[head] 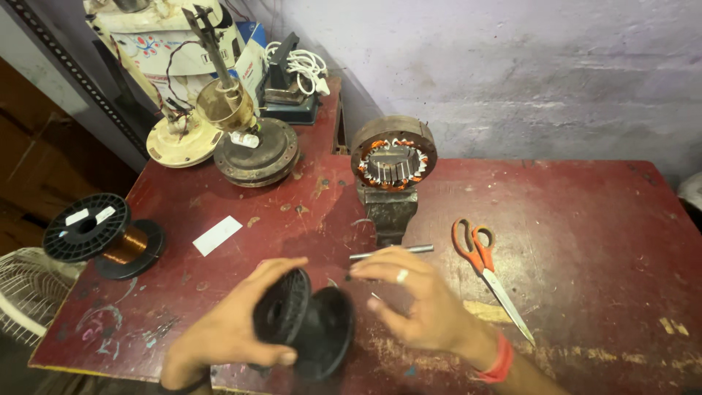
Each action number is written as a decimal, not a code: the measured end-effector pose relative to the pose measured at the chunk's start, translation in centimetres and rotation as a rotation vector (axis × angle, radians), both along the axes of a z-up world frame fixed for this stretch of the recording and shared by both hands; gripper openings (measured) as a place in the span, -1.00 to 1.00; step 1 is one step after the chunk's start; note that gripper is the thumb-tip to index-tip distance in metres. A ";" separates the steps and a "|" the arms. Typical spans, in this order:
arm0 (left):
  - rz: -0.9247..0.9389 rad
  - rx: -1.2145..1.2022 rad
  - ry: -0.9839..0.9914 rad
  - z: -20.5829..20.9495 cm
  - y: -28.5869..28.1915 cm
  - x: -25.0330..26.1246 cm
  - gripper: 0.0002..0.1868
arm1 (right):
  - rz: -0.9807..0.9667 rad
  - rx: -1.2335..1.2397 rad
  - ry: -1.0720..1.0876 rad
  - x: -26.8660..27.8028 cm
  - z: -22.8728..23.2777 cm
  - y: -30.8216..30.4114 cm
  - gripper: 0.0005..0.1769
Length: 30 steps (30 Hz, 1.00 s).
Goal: The person works on a motor stator clamped in a bench vise, using a small metal tool to adjust and secure copper windings within the stator slots. They repeatedly rotate the stator to access different sections and continue the adjustment process.
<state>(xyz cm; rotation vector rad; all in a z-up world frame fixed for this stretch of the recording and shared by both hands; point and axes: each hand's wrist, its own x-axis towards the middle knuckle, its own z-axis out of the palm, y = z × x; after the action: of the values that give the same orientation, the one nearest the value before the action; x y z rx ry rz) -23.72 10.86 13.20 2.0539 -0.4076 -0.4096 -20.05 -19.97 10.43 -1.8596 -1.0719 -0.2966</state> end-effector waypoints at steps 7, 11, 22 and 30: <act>0.094 -0.953 0.176 0.5 0.6 -2.9 0.31 | 0.435 0.258 0.973 -1.0 0.4 3.1 -0.46; 0.080 -0.414 0.012 0.5 1.5 -2.6 0.23 | 0.131 -0.032 0.626 -0.4 -1.3 3.1 -0.48; 0.539 0.872 0.090 -4.8 2.2 -1.4 0.34 | -0.594 -0.009 0.154 3.3 -1.5 2.7 -0.60; 0.491 0.183 -0.490 -3.4 -3.9 4.3 -0.17 | -0.529 0.108 -0.125 6.7 -0.9 2.8 -0.82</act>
<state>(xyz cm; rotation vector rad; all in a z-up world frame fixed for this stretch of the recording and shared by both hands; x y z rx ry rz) -19.45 6.93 9.85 2.3350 -0.1397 0.3728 -13.37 -17.20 9.50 -2.0212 -0.6102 -0.7691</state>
